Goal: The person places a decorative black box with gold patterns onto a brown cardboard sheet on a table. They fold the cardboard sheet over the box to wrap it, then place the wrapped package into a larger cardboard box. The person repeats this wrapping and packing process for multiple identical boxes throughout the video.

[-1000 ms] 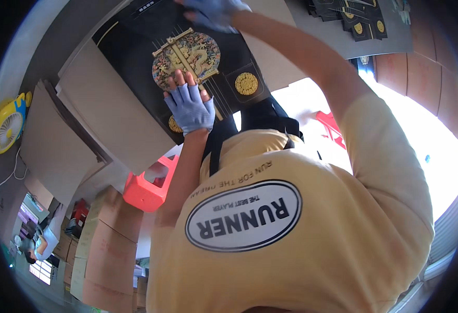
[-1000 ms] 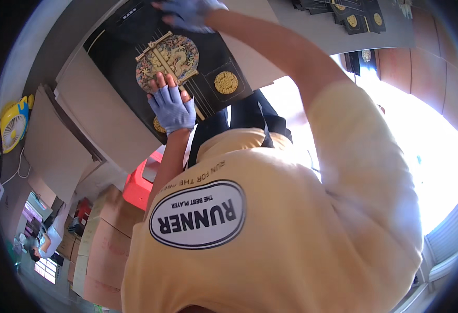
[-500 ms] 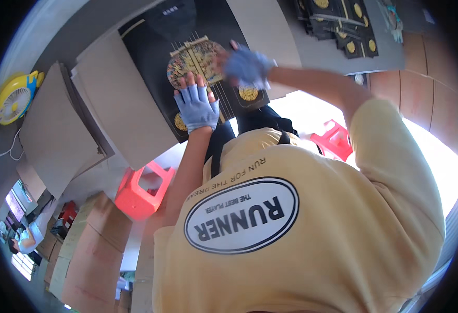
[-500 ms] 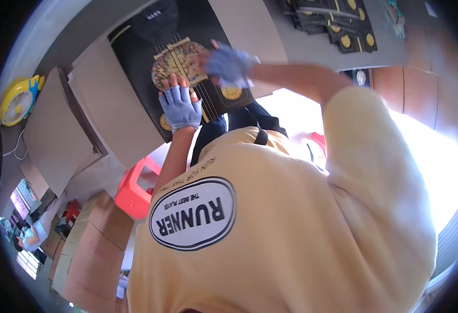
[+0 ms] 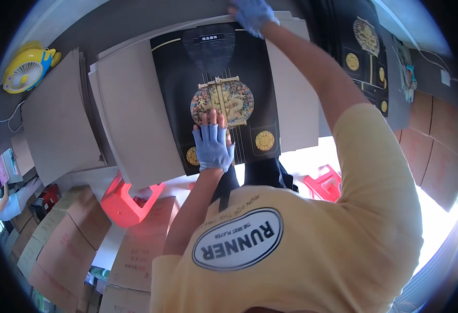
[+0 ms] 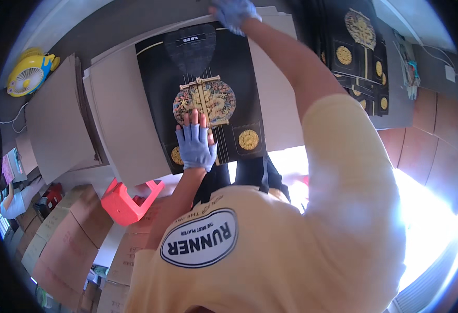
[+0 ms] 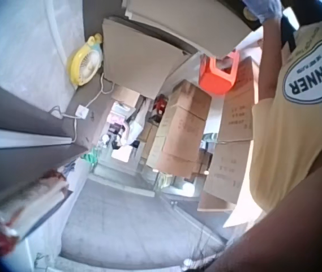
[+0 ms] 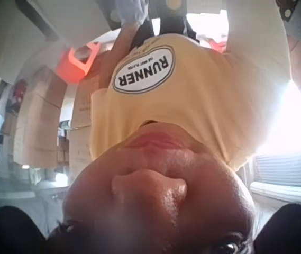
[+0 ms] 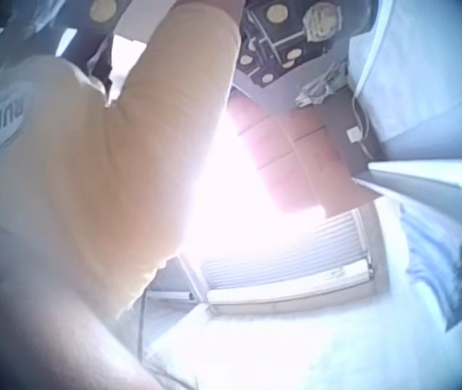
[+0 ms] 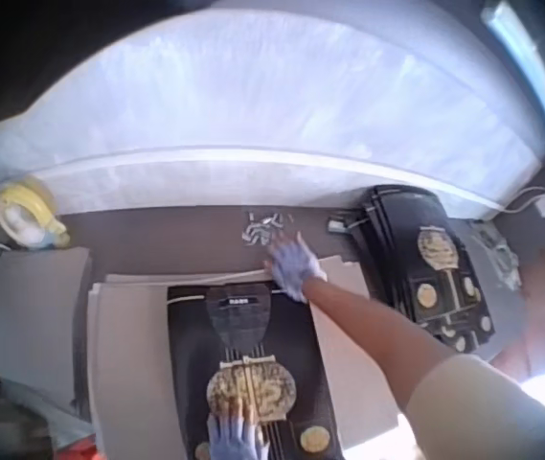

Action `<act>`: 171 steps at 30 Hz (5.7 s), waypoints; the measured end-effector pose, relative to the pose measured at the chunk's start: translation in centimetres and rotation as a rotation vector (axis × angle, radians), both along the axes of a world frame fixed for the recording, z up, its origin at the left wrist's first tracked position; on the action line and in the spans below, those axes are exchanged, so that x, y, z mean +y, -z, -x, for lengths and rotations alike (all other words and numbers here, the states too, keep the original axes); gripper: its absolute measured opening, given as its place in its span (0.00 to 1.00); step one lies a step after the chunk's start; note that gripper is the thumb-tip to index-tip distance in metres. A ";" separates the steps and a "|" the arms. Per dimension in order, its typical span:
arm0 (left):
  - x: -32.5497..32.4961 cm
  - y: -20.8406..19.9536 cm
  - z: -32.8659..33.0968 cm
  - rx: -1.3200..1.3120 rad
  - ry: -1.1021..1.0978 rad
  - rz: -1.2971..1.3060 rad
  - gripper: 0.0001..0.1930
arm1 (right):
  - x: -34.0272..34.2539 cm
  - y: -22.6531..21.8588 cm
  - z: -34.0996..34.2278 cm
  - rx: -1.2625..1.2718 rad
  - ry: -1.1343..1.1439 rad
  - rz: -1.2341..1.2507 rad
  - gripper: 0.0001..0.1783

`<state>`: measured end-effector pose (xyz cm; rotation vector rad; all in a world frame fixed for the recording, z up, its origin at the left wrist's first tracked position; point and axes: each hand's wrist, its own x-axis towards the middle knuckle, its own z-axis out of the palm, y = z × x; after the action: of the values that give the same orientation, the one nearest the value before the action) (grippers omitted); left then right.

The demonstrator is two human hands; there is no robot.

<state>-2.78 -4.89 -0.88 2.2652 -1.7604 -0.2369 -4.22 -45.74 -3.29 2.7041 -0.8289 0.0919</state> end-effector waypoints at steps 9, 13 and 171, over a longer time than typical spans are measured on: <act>-0.2 0.3 0.1 0.099 -0.049 0.013 0.31 | -4.7 -5.0 -6.1 -0.240 0.200 -0.267 0.24; -0.3 0.4 0.1 0.140 -0.061 0.051 0.30 | 6.2 -5.8 -12.3 -0.234 -0.665 -0.225 0.22; -4.5 1.5 2.4 -0.071 -0.049 0.129 0.30 | -1.0 -3.5 -0.7 -0.130 -0.173 -0.185 0.23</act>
<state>-5.18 -9.42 -2.43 2.2467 -1.6994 -0.0316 -3.51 -46.73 0.16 2.9675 -0.6662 0.2438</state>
